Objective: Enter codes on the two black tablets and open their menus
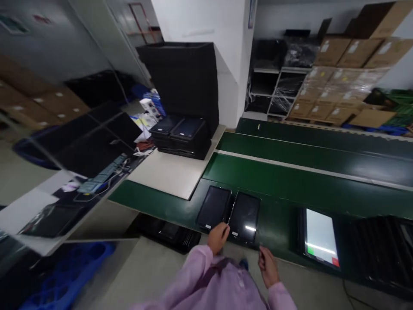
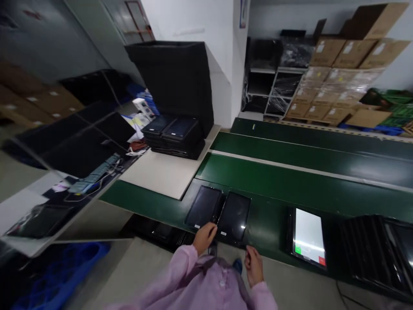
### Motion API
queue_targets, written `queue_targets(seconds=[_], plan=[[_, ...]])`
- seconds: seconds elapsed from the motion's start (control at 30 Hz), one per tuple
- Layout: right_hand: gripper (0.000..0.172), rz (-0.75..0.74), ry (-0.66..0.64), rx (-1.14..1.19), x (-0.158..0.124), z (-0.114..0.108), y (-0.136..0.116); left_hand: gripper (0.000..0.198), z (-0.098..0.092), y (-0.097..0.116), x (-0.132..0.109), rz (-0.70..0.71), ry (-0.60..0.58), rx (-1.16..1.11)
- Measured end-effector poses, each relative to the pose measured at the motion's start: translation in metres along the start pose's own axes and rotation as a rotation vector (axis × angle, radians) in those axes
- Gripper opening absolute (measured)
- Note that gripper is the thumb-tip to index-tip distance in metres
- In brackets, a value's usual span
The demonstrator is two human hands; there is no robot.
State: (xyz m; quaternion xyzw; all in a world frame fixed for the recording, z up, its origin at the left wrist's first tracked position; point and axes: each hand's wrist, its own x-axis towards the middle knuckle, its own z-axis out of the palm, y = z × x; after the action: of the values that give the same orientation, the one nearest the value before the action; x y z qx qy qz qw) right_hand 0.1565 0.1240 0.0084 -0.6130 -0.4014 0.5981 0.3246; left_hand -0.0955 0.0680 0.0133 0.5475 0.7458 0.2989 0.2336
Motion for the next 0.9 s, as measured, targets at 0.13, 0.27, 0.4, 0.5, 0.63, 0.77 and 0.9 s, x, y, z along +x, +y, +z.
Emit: queue_targets(seconds=[0.13,0.27,0.4,0.5,0.63,0.77,0.9], plan=[[0.043,-0.065,0.132,-0.029,0.066,0.034,-0.04,0.039,-0.029,-0.015,0.105,0.092,0.116,0.151],[0.061,-0.172,0.298,-0.18,0.126,0.066,-0.056,0.056,-0.021,-0.027,0.174,0.089,0.021,0.32],[0.076,-0.258,0.299,-0.4,0.149,0.086,-0.043,0.052,-0.01,-0.037,0.181,0.148,0.014,0.333],[0.077,-0.308,0.326,-0.458,0.147,0.091,-0.026,0.052,-0.011,-0.038,0.174,0.152,0.005,0.316],[0.075,-0.328,0.342,-0.523,0.141,0.088,-0.018,0.051,-0.012,-0.035,0.172,0.157,-0.011,0.297],[0.065,-0.248,0.325,-0.671,0.138,0.087,-0.036,0.051,-0.007,-0.039,0.176,0.191,0.014,0.247],[0.06,-0.134,0.265,-0.834,0.131,0.086,-0.063,0.05,-0.01,-0.046,0.181,0.219,0.007,0.136]])
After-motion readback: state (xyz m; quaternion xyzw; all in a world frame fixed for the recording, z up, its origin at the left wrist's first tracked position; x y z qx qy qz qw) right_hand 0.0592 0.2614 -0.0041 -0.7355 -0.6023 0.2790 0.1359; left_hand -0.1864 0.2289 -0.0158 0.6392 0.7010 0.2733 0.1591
